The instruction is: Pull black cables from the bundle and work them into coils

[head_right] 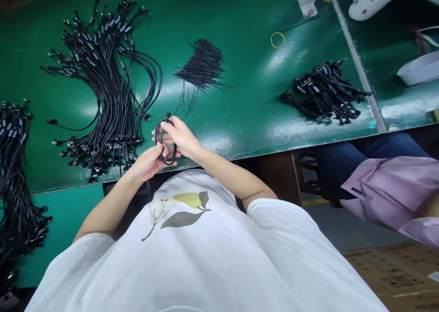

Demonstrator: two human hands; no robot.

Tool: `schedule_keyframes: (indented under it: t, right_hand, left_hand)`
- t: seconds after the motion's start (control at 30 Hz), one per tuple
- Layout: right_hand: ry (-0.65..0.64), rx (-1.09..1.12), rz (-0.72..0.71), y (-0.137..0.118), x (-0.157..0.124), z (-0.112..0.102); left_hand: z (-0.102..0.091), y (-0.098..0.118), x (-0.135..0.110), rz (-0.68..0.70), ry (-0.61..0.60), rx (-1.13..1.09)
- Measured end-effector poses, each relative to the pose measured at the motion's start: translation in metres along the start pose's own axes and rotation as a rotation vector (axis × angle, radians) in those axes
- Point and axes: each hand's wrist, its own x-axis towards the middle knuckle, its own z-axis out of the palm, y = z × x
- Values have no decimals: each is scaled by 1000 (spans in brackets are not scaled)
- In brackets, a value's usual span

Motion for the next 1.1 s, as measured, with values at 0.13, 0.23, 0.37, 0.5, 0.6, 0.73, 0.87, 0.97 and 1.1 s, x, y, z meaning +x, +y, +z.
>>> schedule_keyframes:
  t: [0.13,0.23,0.37,0.5,0.6,0.73,0.87,0.97,1.1]
  right_hand:
    - [-76,-22,-66,1,0,0]
    - [-105,-54,-53,4,2,-2]
    - [-122,-21,0,6,3,-6]
    - [-137,9,13,6,2,-4]
    - [-91,55,-12,5,2,-2]
    - [-127,95,-1,2,6,-4]
    - [-168,71,5,2,11,-10]
    - [-156,-35,-49,6,12,-12]
    - [-34,-307,-220,15,10,-9]
  left_hand:
    - [-1,-7,6,46,95,101]
    - [-1,-11,7,48,62,140]
    - [-4,-7,-2,6,-129,93]
    - [-9,-4,-7,9,-192,108]
    - [-10,-7,-4,92,-126,151]
    - [-6,-9,-3,171,-71,213]
    - [-7,-8,-4,164,-104,232]
    - [-12,-8,-2,159,-85,288]
    - [-16,-10,3,145,41,368]
